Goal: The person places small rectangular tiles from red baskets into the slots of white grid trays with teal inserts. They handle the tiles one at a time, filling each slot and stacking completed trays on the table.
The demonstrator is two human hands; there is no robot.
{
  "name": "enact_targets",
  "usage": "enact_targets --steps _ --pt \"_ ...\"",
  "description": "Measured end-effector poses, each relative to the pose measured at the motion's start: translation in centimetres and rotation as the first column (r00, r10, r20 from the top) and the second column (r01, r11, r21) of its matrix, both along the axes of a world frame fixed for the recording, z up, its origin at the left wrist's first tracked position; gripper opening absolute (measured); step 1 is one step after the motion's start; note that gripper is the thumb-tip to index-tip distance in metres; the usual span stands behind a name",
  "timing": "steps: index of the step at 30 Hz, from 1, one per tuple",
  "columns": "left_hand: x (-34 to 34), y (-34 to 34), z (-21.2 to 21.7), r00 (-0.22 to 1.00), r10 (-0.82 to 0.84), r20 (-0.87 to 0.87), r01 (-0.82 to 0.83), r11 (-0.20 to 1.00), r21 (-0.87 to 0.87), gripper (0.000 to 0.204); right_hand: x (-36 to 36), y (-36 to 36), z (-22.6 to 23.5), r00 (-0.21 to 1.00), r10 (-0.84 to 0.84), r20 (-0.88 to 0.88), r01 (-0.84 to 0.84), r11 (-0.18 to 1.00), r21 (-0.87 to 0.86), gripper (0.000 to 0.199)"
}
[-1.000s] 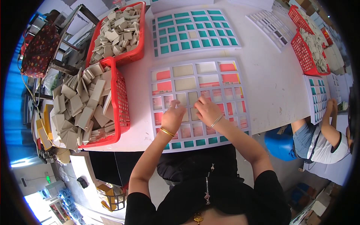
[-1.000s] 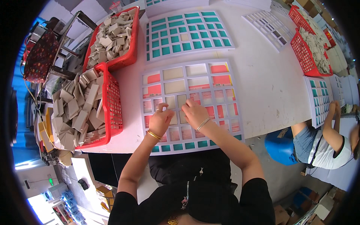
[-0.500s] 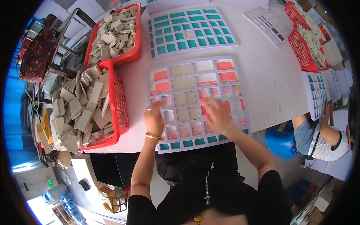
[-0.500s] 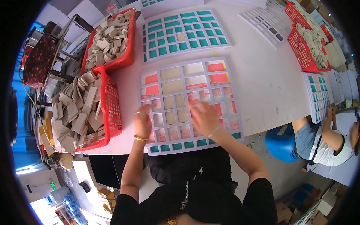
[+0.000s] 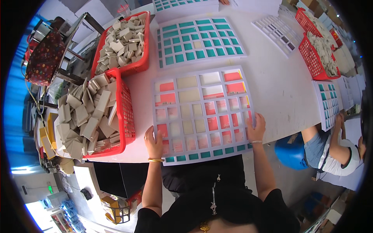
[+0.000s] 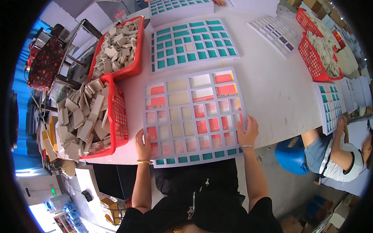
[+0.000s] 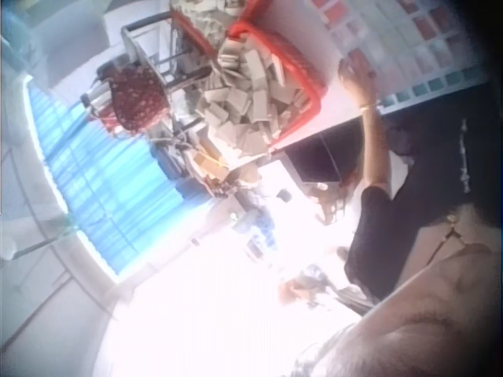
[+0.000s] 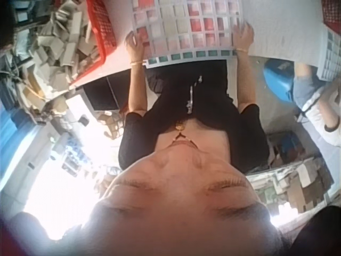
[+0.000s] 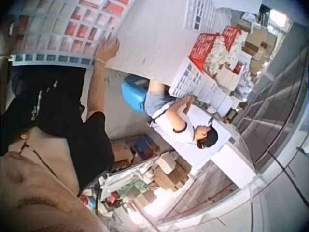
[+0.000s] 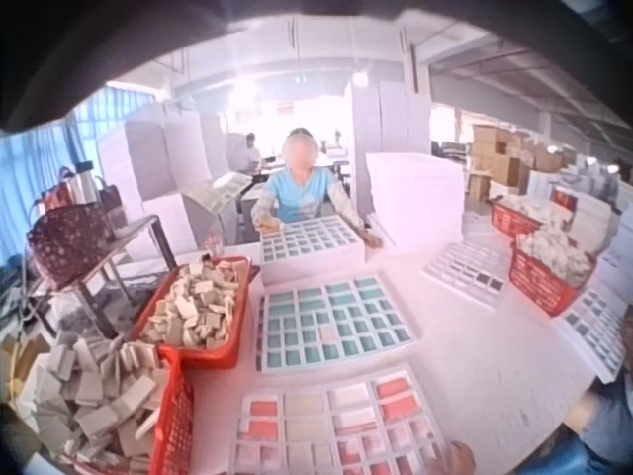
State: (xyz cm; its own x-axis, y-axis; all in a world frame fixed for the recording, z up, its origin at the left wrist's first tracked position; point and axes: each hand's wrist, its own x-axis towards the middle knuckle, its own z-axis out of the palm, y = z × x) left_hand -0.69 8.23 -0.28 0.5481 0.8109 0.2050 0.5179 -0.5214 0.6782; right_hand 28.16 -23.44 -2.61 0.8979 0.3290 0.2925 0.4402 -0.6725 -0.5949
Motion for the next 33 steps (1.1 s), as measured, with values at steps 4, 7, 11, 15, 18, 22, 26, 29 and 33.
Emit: enact_targets --steps 4,7,11,15,18,22,26,29,33 --pt "1.4 -2.8 3.6 0.986 0.056 0.157 -0.047 0.997 -0.056 0.037 0.5 -1.3 1.2 0.974 -0.01 -0.225 0.092 0.93 0.356 0.038" --pt "3.9 -5.5 4.4 0.987 -0.03 0.155 0.031 0.999 -0.008 0.044 4.0 -5.7 1.4 0.956 -0.121 -0.267 0.212 0.914 0.345 0.038" --pt "11.7 -10.1 5.2 0.904 -0.378 0.198 0.368 0.926 0.087 0.051 12.4 -15.0 3.2 0.938 -0.303 -0.171 0.337 0.913 0.231 0.037" --pt "17.9 -14.4 5.3 0.753 -0.628 0.197 0.658 0.719 -0.223 0.058 20.8 -27.9 5.5 0.878 -0.474 0.074 0.477 0.878 -0.035 0.042" --pt "19.6 -16.5 4.2 0.716 -0.666 0.211 0.696 0.702 -0.147 0.059 23.8 -31.7 7.1 0.848 -0.53 -0.011 0.52 0.835 -0.18 0.062" --pt "17.5 -13.6 6.6 0.761 -0.648 0.013 0.648 0.76 -0.052 0.053 23.9 -30.3 5.2 0.813 -0.391 0.432 0.496 0.853 -0.162 0.069" --pt "13.0 -8.2 11.9 0.824 -0.552 0.126 0.539 0.834 0.122 0.044 19.4 -19.5 5.0 0.932 -0.214 0.294 0.247 0.966 -0.08 0.066" --pt "8.0 -2.4 14.2 0.903 -0.408 0.138 0.351 0.883 0.312 0.04 15.8 -11.6 5.6 0.966 -0.038 0.254 0.057 0.996 -0.069 0.06" --pt "1.7 8.4 16.5 0.989 0.002 0.148 -0.053 0.939 0.341 0.03 11.0 -3.7 8.3 0.959 0.231 0.164 -0.231 0.973 -0.024 0.052"
